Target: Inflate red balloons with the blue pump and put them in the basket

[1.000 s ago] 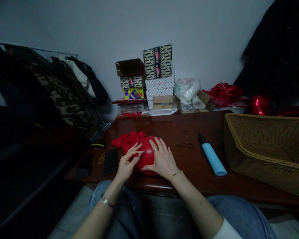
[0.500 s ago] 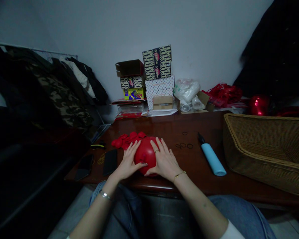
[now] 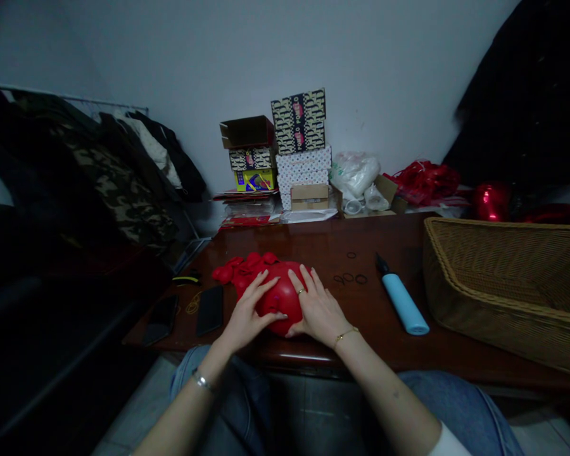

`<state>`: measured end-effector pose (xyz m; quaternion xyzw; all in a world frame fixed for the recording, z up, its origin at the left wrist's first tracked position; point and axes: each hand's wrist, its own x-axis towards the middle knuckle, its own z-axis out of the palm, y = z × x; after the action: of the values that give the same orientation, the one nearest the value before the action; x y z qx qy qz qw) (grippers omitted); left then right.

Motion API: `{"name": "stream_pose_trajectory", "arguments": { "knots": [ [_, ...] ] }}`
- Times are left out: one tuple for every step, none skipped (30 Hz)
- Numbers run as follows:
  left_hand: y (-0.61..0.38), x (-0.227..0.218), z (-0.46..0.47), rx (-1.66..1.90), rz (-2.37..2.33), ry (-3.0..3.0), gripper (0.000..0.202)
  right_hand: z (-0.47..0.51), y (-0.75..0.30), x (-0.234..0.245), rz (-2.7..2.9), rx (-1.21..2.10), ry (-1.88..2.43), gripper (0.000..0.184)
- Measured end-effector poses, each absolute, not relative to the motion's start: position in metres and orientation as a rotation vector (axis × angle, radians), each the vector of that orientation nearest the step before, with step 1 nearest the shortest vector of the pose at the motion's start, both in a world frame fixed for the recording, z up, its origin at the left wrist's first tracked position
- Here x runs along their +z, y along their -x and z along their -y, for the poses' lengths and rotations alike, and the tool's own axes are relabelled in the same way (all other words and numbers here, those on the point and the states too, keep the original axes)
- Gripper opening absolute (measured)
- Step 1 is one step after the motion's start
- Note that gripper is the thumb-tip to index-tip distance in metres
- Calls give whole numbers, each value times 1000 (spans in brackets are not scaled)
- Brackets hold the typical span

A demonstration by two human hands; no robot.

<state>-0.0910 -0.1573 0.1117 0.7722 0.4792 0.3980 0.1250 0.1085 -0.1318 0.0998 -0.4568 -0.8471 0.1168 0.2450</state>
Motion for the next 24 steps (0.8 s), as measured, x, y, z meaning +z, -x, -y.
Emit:
{"name": "stream_pose_trajectory", "arguments": {
  "knots": [
    [88,109,157,1226,-1375,-2249,58,132,-109,101,2311,308,1252,129],
    [85,106,158,1291,-1351,-2241,48,133,-109,101,2310,298,1255,128],
    [83,102,158,1351,-1327,-2227,39,134,-109,102,2310,290,1258,128],
    [82,99,158,1405,-1306,-2206,32,134,-109,102,2313,287,1260,127],
    [81,97,158,1452,-1290,-2177,26,135,-109,102,2314,286,1262,127],
    [80,96,159,1489,-1282,-2139,21,135,-109,102,2315,289,1263,127],
    [80,95,159,1515,-1282,-2093,18,135,-109,103,2316,293,1263,127],
    [79,95,159,1531,-1288,-2040,16,135,-108,103,2313,297,1264,126],
    [79,96,159,1544,-1297,-1982,15,135,-108,104,2309,303,1266,125],
    [80,97,158,1553,-1305,-1923,15,135,-108,105,2303,307,1268,124],
    [80,98,158,1557,-1309,-1868,16,135,-107,105,2297,311,1268,122],
    [80,99,157,1560,-1310,-1822,17,135,-106,106,2291,314,1268,120],
    [80,99,156,1559,-1308,-1787,18,135,-105,106,2285,316,1269,118],
    [80,100,155,1551,-1306,-1765,19,135,-105,107,2281,318,1269,118],
    [80,100,154,1542,-1304,-1756,20,135,-104,107,2280,319,1270,118],
    [81,100,154,1530,-1302,-1757,20,135,-104,107,2280,321,1274,119],
    [81,101,154,1520,-1298,-1763,20,135,-103,107,2283,325,1279,121],
    [82,101,154,1511,-1291,-1769,20,135,-103,107,2287,328,1285,122],
    [82,101,154,1506,-1282,-1770,20,135,-103,107,2291,332,1289,123],
    [83,102,154,1500,-1272,-1771,20,135,-103,108,2295,336,1293,123],
    [84,103,154,1491,-1263,-1771,20,135,-103,108,2296,338,1297,123],
    [86,103,155,1478,-1257,-1777,21,135,-103,108,2295,339,1302,123],
    [87,104,155,1462,-1256,-1787,22,135,-103,108,2293,340,1306,123],
    [89,104,154,1442,-1262,-1805,25,134,-103,108,2290,341,1309,123]
  ]
}}
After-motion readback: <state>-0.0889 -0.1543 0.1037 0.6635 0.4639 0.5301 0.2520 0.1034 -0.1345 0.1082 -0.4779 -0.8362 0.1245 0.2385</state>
